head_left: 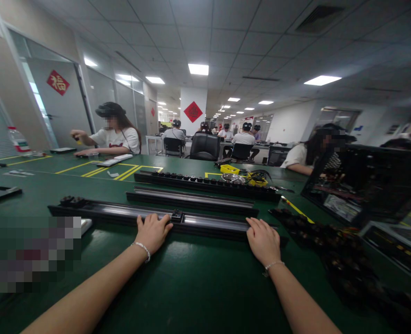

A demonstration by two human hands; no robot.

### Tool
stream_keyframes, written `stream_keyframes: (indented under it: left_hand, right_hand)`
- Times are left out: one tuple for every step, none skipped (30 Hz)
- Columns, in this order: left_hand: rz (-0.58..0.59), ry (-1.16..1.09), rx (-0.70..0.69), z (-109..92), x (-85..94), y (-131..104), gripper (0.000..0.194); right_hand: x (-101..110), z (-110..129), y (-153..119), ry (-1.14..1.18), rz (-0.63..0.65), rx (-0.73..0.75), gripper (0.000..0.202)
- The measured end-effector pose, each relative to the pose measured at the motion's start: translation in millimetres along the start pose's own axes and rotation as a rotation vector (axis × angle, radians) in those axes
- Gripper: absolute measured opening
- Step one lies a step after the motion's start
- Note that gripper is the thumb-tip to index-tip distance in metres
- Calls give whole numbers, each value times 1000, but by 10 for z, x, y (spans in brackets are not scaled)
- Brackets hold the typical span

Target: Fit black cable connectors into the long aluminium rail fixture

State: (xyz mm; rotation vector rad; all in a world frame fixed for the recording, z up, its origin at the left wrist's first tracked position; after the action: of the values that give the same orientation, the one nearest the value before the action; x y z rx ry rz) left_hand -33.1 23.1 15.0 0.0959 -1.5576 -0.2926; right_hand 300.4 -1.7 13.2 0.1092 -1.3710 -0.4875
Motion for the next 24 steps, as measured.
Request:
stream_keyframes:
  left_hand:
    - [3,-1,-1,4,-5,2,40]
    - [5,-2,-4,7,-9,4,40]
    - [7,-2,-8,11,-12,6,40]
    - [9,-1,-10,13,-14,7,40]
    - [11,-1,-11,15,-15,7,39]
    - [13,-2,-11,16,-14,7,39]
    - [15,-4,-12,15,-12,5,39]
    - [17,-5,-13,13,-8,3,39]
    - [18,-6,-14,10,-4,1,39]
    - [19,-7,-17,7,1,-1,39]
    - [20,-8,-19,4,5,-3,39]
    - [24,-9,-19,3,9,-5,39]
    - [27,-11,-18,2,11,-6,39]
    - [32,-14,-17,2,12,-6,39]
    - [36,-19,-16,2,12,-7,38]
    - [38,-23,-16,2,11,-7,38]
    - [40,-27,-17,1,9,-8,38]
    - [40,-28,-20,0,6,-9,38]
    - [38,-28,-24,-2,3,-10,38]
    - [33,-25,-29,-5,0,-12,38]
    - [28,-21,-33,-8,-4,-14,38]
    - [22,-19,-38,-10,-9,-16,38]
    - [16,-18,-41,-12,-13,-18,38]
    - [9,-18,-42,-13,-18,-19,38]
  right_hand:
    - [0,0,1,0,3,2,48]
    - [0,0,3,-1,7,3,48]
    - [0,-1,4,-4,11,5,48]
    - [1,-1,6,-7,14,5,48]
    - [3,-1,7,-11,17,5,48]
    - [4,-2,8,-13,22,5,48]
    - [4,-3,9,-14,26,4,49]
    - [5,-3,9,-15,31,2,49]
    - [4,-4,10,-15,34,1,49]
    - [3,-4,10,-16,36,0,49]
    - [3,-4,9,-18,35,0,49]
    - [2,-4,9,-22,31,0,49]
    - [3,-4,8,-25,26,0,49]
    - [4,-3,7,-29,20,0,48]
    - [5,-2,6,-32,16,2,48]
    - [6,0,5,-33,15,4,48]
    - [7,0,4,-34,16,4,48]
    - [8,1,4,-34,18,4,48]
    - [8,1,4,-33,19,3,48]
    - [7,0,4,-32,20,3,48]
    - [5,-1,5,-30,18,2,48]
    - [1,-4,6,-27,14,3,48]
    - [-4,-6,8,-25,9,5,48]
    - [-11,-9,9,-23,4,7,48]
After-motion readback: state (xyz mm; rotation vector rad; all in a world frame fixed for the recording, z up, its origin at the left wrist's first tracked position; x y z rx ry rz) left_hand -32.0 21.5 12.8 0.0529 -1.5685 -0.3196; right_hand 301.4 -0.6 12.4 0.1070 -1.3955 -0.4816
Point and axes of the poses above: each hand's wrist, its own y-axis towards the middle knuckle, its own x-axis out of the back of the hand, z = x × y, the point moved 2 cm from there along y, towards the middle knuckle, and after that the axes turned 3 degrees about -x, right-handed, at the moved point
